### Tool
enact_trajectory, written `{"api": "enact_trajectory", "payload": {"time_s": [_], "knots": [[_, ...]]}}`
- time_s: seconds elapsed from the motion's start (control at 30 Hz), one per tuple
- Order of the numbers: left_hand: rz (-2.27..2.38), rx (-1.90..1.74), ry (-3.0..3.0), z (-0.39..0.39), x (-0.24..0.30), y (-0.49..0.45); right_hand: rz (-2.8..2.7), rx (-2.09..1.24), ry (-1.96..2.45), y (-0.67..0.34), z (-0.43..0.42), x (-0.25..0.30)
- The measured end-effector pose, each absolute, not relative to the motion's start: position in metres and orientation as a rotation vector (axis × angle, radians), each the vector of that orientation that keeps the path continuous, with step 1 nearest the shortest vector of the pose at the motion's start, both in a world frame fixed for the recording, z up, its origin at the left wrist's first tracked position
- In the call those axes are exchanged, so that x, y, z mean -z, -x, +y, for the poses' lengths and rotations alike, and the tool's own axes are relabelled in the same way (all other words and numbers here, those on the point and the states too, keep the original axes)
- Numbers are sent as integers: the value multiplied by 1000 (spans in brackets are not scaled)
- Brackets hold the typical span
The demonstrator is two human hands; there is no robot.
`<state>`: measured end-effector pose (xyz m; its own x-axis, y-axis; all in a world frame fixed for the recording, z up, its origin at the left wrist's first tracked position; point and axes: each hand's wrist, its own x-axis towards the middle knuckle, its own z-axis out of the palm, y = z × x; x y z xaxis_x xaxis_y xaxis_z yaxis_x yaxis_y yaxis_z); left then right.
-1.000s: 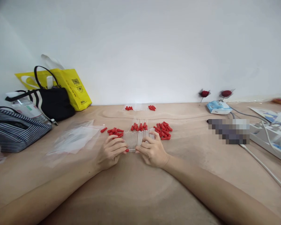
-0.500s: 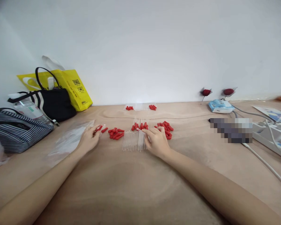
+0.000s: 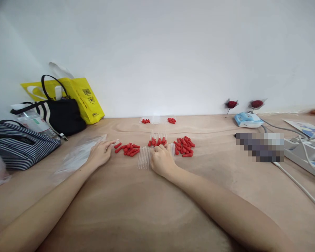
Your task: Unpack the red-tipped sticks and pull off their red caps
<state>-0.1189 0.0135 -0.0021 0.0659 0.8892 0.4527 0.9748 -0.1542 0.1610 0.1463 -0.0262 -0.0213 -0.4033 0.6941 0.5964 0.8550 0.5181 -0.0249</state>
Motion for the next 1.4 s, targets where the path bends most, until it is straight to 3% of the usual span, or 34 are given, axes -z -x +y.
{"api": "enact_trajectory", "payload": {"time_s": [0.33,0.5,0.7,1.2,1.4], "knots": [[-2020,664,2190,12,8,114,-2255,237,1255,-147,-37,14],[-1793,831,2155,5,-4,92,-2136,199,1199,-161,-34,15],[-1601,671,2431,12,-16,19,-1986,280,1164,-207,-41,26],[-1945,640,2350,39,-17,-23,-2001,282,1139,-230,-48,30],[-1484,858,2495,-4,-21,14,-1955,362,1081,-230,-45,30]]}}
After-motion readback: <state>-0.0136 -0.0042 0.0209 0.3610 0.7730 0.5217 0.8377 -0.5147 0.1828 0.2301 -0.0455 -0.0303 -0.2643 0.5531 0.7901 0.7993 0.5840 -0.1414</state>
